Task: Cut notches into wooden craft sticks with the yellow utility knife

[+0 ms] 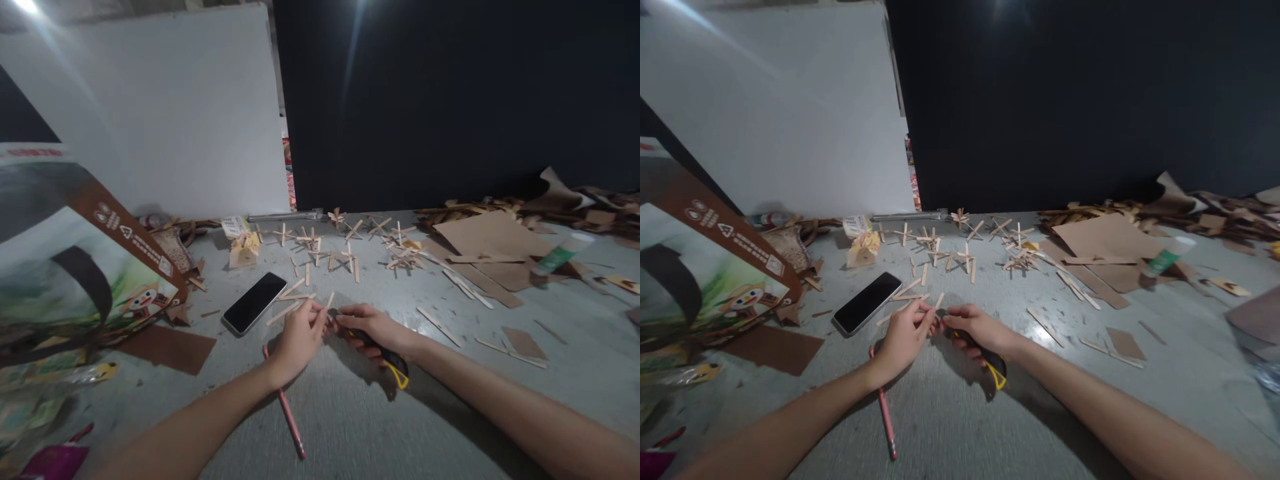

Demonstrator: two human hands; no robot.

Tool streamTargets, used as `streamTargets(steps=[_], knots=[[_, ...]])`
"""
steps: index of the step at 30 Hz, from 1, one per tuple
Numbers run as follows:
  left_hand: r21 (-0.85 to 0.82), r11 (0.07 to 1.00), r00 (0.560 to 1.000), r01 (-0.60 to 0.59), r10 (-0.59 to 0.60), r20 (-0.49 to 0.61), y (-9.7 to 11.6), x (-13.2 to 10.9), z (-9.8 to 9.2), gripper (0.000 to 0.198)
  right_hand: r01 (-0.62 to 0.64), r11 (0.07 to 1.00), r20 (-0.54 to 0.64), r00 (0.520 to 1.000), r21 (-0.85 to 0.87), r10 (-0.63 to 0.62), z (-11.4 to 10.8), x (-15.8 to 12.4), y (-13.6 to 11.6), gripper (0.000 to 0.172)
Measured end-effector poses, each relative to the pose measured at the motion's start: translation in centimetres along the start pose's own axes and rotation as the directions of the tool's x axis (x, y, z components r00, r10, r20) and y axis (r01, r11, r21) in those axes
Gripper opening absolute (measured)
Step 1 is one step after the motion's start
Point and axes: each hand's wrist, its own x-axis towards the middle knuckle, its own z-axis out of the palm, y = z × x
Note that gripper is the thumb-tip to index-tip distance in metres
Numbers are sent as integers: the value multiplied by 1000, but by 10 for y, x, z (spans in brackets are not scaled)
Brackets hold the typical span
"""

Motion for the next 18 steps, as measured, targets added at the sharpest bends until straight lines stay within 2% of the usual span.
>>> streamTargets(steps=[4, 18], knots=[[-16, 1000, 1000, -18, 18, -7, 2, 0, 0, 25, -8, 1000, 4, 1000, 12, 8, -6, 0, 0, 34], [-19, 1000, 1000, 5, -5, -3, 0, 0, -1, 24, -18, 1000, -24, 1000, -2, 18, 1, -1, -1, 32]])
